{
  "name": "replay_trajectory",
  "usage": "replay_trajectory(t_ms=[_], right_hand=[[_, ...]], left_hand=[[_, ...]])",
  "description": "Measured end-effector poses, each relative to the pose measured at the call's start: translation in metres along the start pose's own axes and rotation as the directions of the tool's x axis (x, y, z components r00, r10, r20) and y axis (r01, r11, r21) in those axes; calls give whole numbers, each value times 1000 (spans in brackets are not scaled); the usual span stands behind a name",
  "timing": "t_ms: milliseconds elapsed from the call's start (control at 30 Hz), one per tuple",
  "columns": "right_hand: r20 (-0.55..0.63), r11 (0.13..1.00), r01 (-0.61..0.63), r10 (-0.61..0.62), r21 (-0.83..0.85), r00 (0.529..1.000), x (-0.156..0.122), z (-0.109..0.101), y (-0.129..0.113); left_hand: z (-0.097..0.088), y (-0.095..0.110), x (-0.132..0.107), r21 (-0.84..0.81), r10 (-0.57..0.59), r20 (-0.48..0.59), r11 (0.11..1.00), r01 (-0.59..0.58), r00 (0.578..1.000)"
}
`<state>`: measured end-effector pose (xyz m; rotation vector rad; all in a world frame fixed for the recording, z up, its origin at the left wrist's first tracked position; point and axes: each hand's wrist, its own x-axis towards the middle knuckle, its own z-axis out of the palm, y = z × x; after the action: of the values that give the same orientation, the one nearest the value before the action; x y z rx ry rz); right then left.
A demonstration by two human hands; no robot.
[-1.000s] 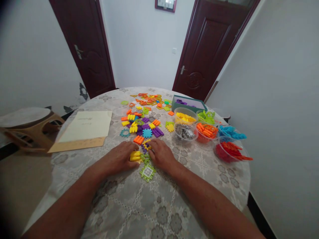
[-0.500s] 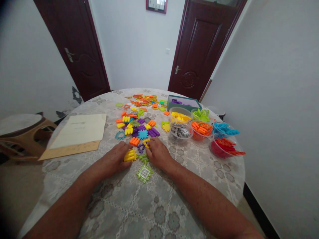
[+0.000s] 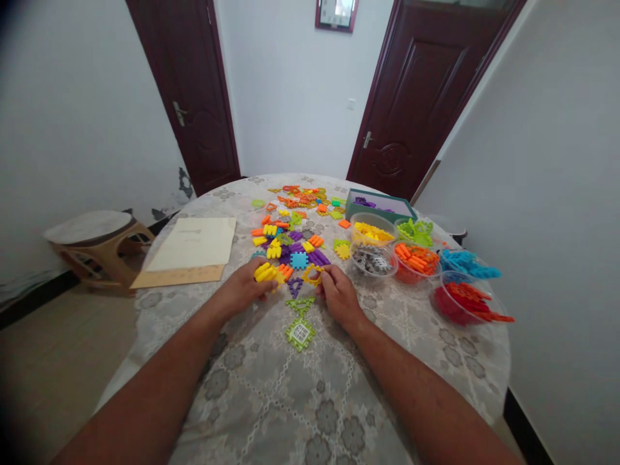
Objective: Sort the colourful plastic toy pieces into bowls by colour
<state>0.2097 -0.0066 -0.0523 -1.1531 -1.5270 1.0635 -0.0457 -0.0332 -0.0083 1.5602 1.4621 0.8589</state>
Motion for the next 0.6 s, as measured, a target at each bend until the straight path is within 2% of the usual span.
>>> replay_trajectory(t_ms=[100, 233, 433, 600], right_hand=[[44, 993, 13, -18, 121, 999, -5, 8, -9], [150, 990, -40, 20, 134, 988, -13, 18, -17], [225, 972, -173, 135, 159, 965, -14, 24, -17], [281, 952, -223, 160, 209, 946, -13, 24, -15]], left_hand=[[5, 5, -1, -318, -28, 52, 947, 44, 998], [16, 10, -5, -519, -23, 165, 848, 107, 986], [24, 14, -10, -582, -34, 279, 789, 198, 960], [22, 14, -12, -553, 19, 323, 815, 172, 946]])
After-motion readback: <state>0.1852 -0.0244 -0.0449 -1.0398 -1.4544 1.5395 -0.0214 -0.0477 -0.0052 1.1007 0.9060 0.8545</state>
